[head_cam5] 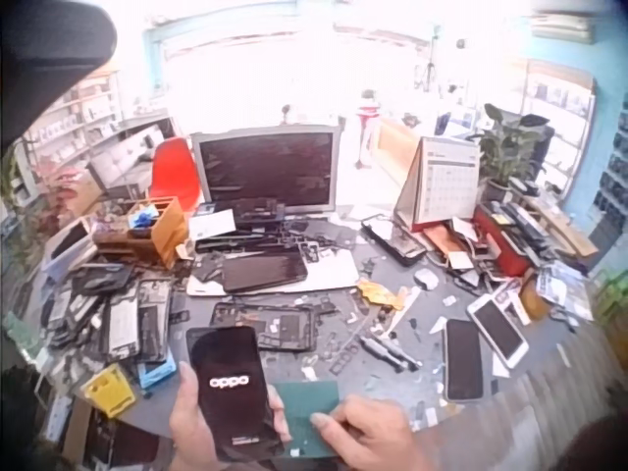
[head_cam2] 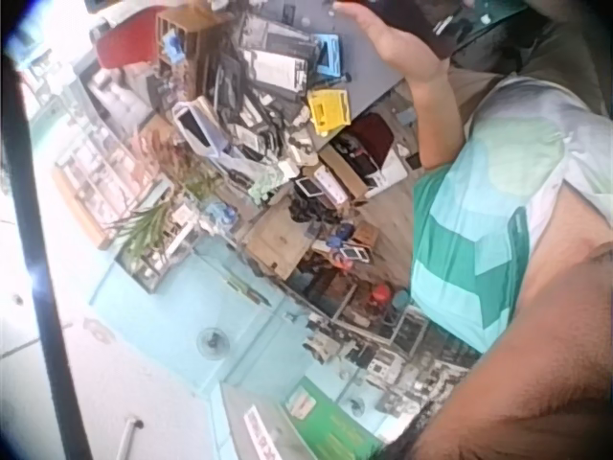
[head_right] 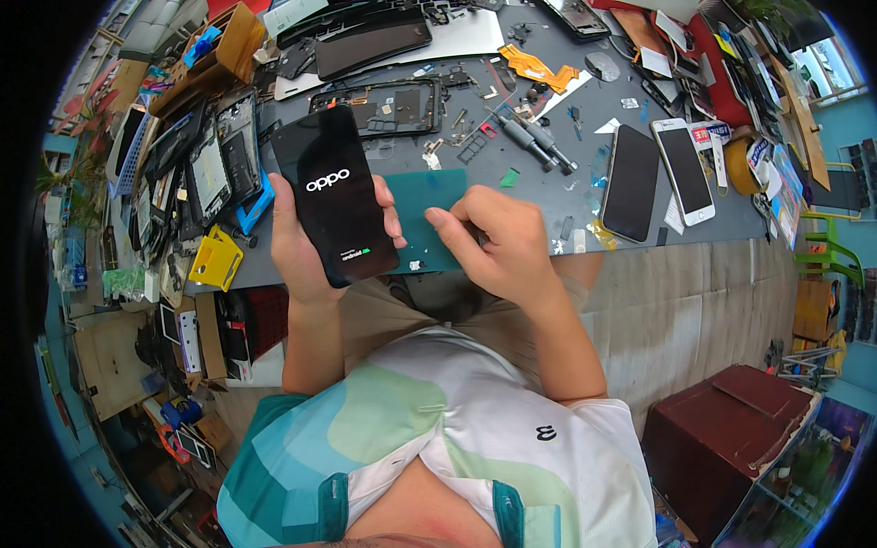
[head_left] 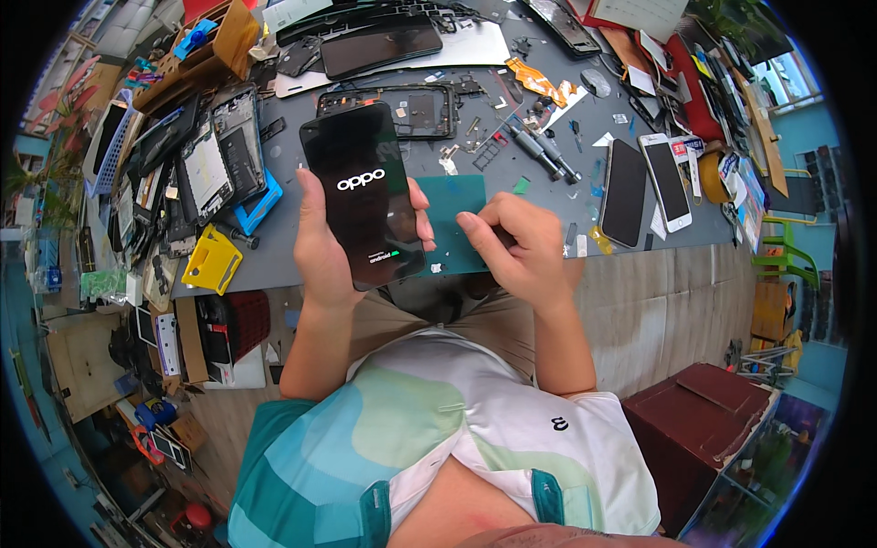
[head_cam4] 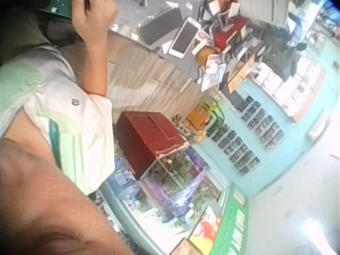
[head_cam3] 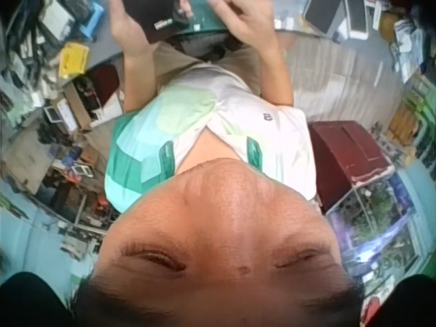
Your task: The person handles an Oppo smartphone, repeatedly pressing the screen and power button while the device displays the boot logo. They then remove the back cover and battery, inspecting the internal components and battery label. The person continues to manipulate the phone and its parts on a cluttered workbench.
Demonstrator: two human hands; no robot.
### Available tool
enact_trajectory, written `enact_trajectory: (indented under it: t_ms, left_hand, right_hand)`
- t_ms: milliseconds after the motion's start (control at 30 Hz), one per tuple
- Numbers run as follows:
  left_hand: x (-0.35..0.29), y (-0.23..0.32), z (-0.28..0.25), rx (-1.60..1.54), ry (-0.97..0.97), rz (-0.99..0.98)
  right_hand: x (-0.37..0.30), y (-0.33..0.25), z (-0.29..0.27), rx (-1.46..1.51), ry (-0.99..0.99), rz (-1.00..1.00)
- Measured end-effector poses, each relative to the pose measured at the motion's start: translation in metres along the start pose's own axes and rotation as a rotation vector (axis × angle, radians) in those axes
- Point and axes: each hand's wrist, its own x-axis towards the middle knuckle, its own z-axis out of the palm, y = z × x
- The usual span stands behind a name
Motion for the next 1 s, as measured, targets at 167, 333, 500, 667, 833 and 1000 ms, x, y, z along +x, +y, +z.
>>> enact_trajectory:
  t_ms: [167, 333, 500, 667, 833, 1000]
  left_hand:
    - [0.0003, -0.0005, -0.0031, -0.009, -0.033, 0.010]
    - [0.0010, -0.0012, -0.0038, -0.002, -0.046, 0.021]
    - [0.0002, -0.0005, -0.0031, -0.002, -0.037, 0.019]
    - [0.0007, -0.0004, -0.0028, 0.008, -0.041, 0.018]
    - [0.0005, -0.0003, -0.0026, 0.009, -0.039, 0.021]
    - [0.0009, -0.0003, -0.0025, 0.007, -0.043, 0.022]
  right_hand:
    - [0.0018, -0.0021, -0.0009, -0.011, -0.004, -0.011]
    - [0.0014, -0.0011, -0.0013, -0.028, -0.007, -0.019]
    - [0.0018, -0.0012, -0.0012, -0.028, -0.011, -0.027]
    - [0.0008, 0.0003, -0.0005, -0.024, -0.001, -0.026]
    - [0.0006, 0.0014, 0.0000, -0.019, 0.002, -0.029]
    - [0.0007, 0.0011, 0.0001, -0.017, -0.001, -0.023]
